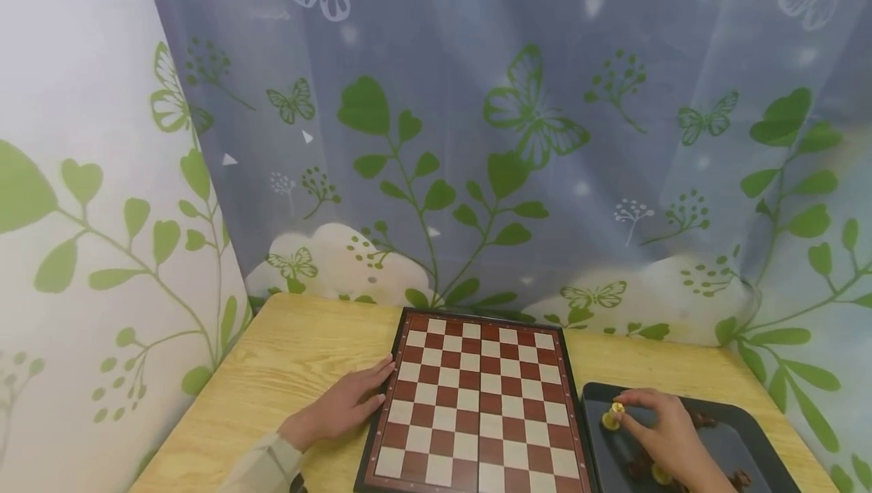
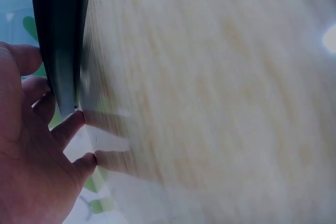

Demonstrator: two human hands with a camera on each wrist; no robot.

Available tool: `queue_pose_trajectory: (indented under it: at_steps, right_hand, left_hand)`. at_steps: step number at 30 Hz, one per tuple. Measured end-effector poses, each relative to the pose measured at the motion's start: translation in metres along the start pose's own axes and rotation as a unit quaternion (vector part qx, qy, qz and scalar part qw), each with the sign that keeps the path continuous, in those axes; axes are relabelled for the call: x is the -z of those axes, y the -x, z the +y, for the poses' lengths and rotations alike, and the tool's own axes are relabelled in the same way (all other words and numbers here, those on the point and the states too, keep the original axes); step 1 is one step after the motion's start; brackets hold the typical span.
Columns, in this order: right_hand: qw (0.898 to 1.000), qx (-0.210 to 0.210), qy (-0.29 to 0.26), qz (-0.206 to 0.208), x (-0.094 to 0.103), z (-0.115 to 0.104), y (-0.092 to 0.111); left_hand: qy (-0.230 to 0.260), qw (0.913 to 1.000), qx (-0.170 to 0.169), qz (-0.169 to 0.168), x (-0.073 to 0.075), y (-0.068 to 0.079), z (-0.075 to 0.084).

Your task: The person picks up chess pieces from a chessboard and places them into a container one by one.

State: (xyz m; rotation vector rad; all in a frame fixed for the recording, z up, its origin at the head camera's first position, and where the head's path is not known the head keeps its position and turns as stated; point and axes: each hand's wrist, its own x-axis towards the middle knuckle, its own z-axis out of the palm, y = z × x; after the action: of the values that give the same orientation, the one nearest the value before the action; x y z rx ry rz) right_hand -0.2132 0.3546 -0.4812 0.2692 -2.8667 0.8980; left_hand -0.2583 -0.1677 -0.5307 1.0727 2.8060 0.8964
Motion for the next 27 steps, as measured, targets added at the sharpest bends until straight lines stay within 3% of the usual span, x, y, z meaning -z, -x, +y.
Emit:
queue_pose_trajectory:
  at_steps: [15, 21, 24, 27]
  right_hand:
    - [1.0, -0.007, -0.009, 0.011, 0.005, -0.006, 0.002]
    - [0.999, 0.022, -0.001, 0.035, -0.001, -0.02, -0.003]
    - [0.999, 0.03, 0.015, 0.041, -0.005, -0.032, -0.009]
    - [0.997, 0.033, 0.057, 0.044, -0.013, -0.043, -0.014]
  left_hand:
    - [0.0, 1.0, -0.001, -0.003, 0.002, -0.003, 0.004]
    - [-0.013, 0.9998, 0.01, -0.01, 0.005, -0.007, 0.006]
    - [-0.039, 0.999, 0.021, -0.003, 0.005, -0.009, 0.009]
    - [-0.062, 0.997, 0.039, 0.025, 0.004, -0.009, 0.013]
